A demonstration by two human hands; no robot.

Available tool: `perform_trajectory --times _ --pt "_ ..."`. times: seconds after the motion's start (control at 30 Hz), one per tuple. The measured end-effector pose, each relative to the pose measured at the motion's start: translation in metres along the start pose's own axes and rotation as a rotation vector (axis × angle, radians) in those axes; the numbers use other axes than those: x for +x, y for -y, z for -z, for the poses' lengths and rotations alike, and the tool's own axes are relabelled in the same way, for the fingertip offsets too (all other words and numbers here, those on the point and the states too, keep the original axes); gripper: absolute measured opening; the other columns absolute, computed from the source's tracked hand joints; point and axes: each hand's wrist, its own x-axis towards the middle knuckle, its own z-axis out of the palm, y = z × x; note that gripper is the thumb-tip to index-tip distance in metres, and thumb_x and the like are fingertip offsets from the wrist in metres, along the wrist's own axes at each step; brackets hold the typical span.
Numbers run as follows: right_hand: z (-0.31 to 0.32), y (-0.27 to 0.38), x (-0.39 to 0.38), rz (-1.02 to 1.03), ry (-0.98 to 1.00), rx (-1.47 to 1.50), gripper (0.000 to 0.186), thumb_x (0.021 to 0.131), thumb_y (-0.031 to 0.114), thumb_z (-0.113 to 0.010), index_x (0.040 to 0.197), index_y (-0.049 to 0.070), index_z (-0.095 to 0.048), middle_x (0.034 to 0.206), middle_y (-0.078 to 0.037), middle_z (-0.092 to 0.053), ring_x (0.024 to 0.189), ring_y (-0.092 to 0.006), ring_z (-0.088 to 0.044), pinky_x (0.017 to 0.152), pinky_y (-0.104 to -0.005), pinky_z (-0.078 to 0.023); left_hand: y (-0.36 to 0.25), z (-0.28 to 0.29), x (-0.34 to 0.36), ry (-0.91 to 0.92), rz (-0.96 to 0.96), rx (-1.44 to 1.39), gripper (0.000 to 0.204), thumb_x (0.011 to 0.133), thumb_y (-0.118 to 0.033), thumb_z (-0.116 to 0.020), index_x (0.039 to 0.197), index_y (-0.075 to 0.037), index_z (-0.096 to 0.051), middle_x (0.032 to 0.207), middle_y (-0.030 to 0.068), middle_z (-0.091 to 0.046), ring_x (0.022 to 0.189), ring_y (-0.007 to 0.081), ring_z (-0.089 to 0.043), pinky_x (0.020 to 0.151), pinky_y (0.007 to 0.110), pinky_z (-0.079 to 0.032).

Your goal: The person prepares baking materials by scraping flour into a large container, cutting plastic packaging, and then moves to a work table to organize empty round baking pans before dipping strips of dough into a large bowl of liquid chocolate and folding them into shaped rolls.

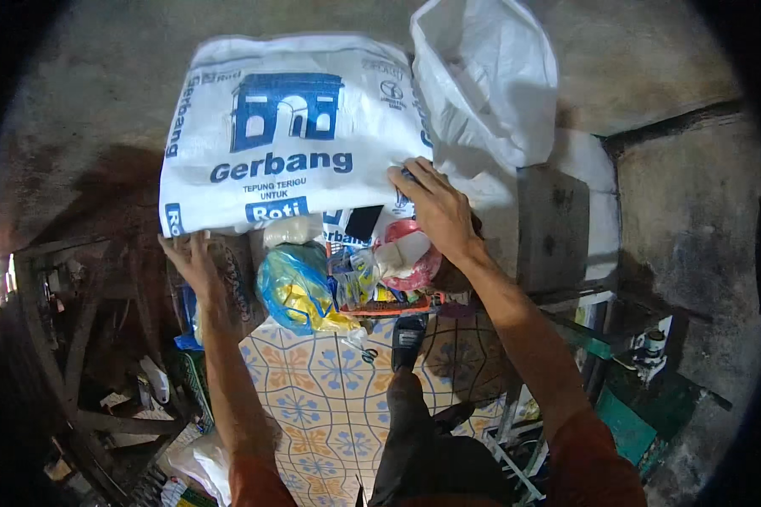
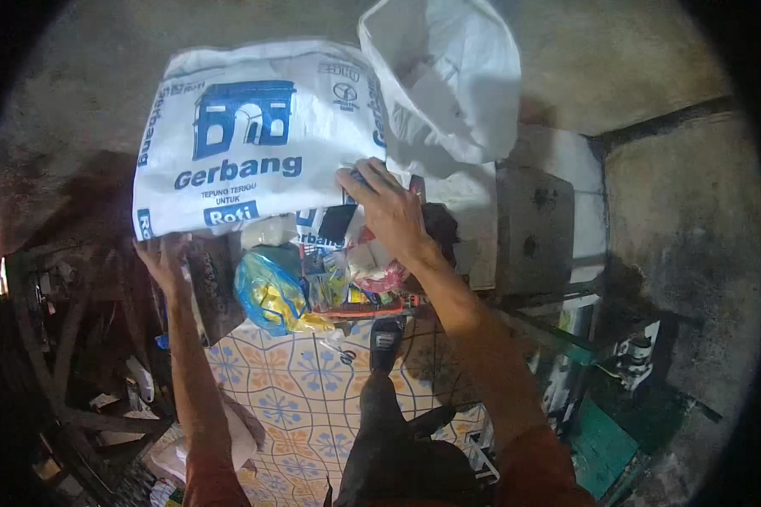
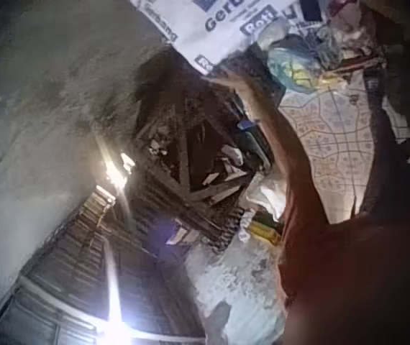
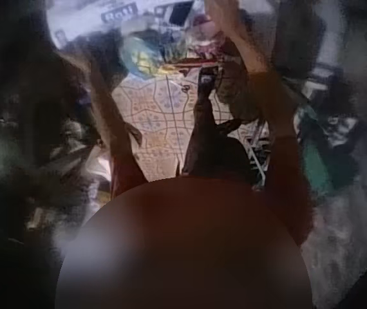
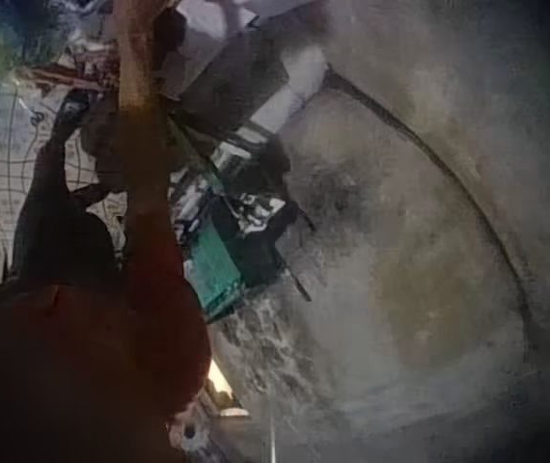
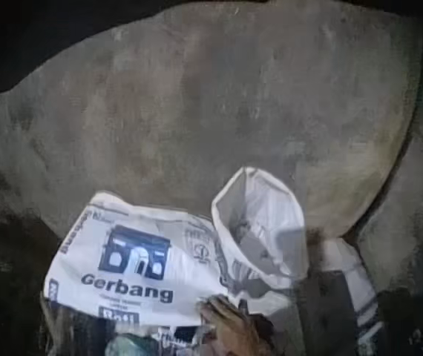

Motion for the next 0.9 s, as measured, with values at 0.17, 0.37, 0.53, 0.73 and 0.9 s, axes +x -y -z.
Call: perform_trajectory --times 0.17,0.37,0.53,0.73,0.9 --pt "-0.113 -0.055 -0.034 -0.142 0.099 -0.103 0.040 0.076 -0.007 -0.050 0.107 0.015 -0.063 0.098 -0.012 -0.061 0.093 -0.0326 -0.062 0.074 -0.0418 -0.055 0.141 -0.069 -0.092 0.406 0.602 -0.017 0.054 0.090 -0.009 -0.055 0.141 -0.006 -0.039 0.129 0.0143 -0.052 0.104 0.0185 -0.057 0.079 0.031 -0.052" --pt "-0.168 -0.063 -0.049 -0.188 0.443 0.034 0.041 0.077 -0.002 -0.053 0.113 0.012 -0.067 0.108 -0.016 -0.066 0.095 -0.0341 -0.064 0.083 -0.0436 -0.051 0.238 -0.078 -0.141 0.551 0.373 0.185 0.031 0.091 -0.012 -0.059 0.117 0.004 -0.060 0.102 0.0115 -0.068 0.081 0.0152 -0.062 0.074 0.027 -0.050" --pt "-0.176 -0.083 -0.062 -0.236 0.651 -0.052 0.036 0.079 0.001 -0.050 0.110 0.013 -0.066 0.107 -0.014 -0.066 0.095 -0.0335 -0.064 0.081 -0.0438 -0.051 0.239 -0.062 -0.161 0.593 0.181 0.448 0.024 0.091 -0.015 -0.060 0.108 0.002 -0.064 0.096 0.0127 -0.069 0.083 0.0168 -0.064 0.074 0.029 -0.050" --pt "-0.181 -0.068 -0.093 -0.291 0.596 0.038 0.042 0.081 0.003 -0.053 0.122 0.012 -0.059 0.118 -0.013 -0.062 0.106 -0.0318 -0.061 0.088 -0.0435 -0.050 0.247 -0.052 -0.154 0.627 0.136 0.622 0.025 0.089 -0.022 -0.060 0.105 -0.003 -0.065 0.090 0.0154 -0.069 0.078 0.0274 -0.067 0.070 0.034 -0.051" --pt "-0.185 -0.080 -0.125 -0.263 0.549 0.073 0.047 0.079 0.006 -0.062 0.125 0.011 -0.056 0.128 -0.015 -0.054 0.113 -0.0321 -0.056 0.092 -0.0422 -0.048 0.232 -0.081 -0.176 0.721 0.109 0.614 0.024 0.088 -0.021 -0.061 0.106 -0.005 -0.065 0.092 0.0163 -0.069 0.081 0.0301 -0.068 0.071 0.038 -0.051"
